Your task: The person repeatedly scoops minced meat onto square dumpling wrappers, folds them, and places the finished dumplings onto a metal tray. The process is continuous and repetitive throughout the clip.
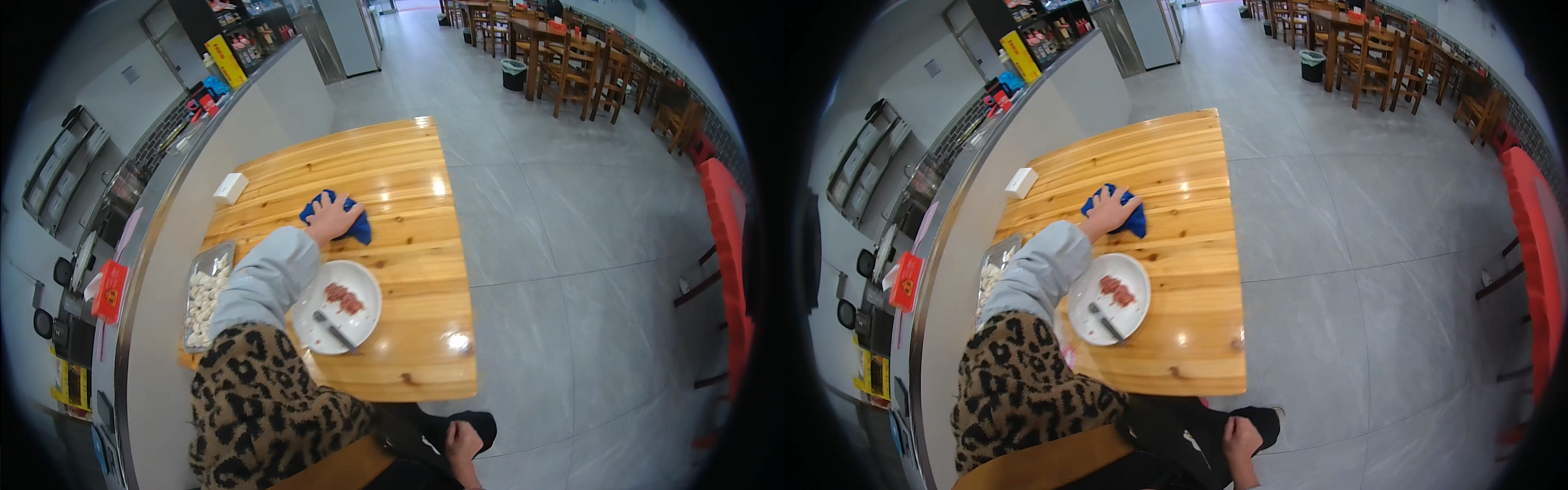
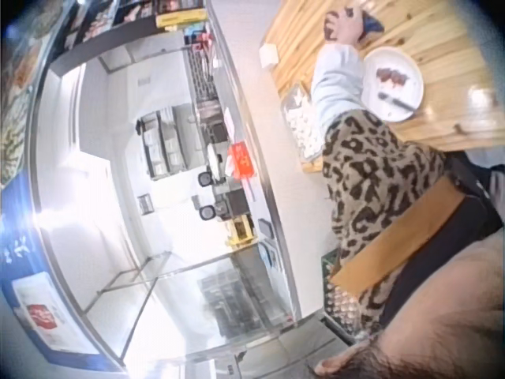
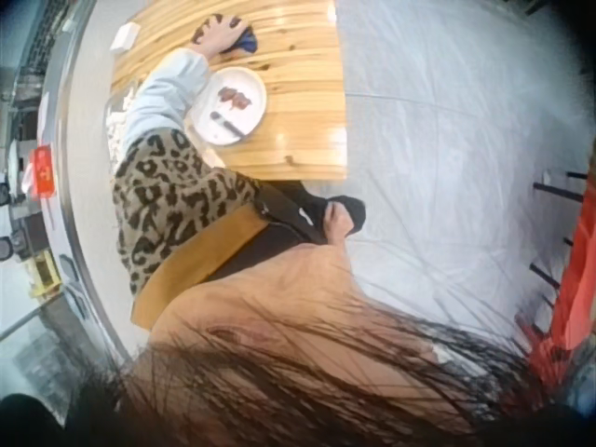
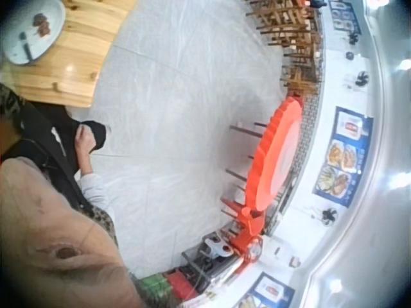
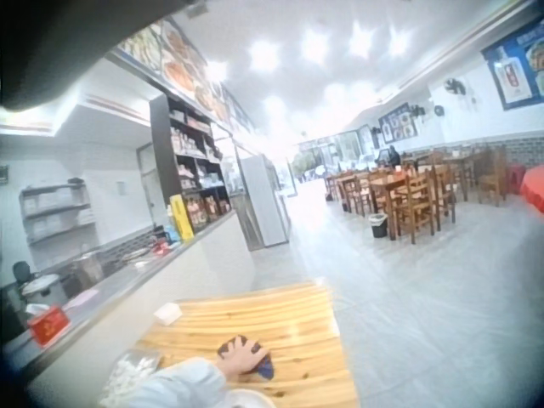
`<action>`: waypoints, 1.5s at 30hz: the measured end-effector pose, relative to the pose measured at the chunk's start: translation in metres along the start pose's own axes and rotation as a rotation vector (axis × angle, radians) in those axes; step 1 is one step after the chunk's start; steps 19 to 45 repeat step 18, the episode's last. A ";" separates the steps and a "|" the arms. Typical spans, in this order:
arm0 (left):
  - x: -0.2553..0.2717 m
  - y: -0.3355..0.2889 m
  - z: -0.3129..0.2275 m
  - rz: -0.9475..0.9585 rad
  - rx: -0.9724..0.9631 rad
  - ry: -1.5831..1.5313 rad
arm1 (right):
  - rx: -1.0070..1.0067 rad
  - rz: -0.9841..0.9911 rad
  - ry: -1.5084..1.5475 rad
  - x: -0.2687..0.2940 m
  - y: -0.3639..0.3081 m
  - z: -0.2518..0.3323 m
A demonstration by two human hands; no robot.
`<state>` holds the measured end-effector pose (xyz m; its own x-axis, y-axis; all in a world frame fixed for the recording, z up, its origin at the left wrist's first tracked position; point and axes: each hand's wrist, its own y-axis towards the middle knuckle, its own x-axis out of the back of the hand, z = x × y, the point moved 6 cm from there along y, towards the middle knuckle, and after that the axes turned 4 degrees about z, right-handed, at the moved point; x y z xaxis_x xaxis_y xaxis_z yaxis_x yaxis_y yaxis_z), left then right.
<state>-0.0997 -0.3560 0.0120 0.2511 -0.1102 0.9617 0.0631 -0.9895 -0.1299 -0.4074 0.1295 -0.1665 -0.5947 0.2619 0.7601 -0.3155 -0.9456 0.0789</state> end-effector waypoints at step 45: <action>-0.018 -0.039 -0.083 -0.011 0.330 -0.071 | -0.526 0.493 0.079 0.092 -0.038 -0.076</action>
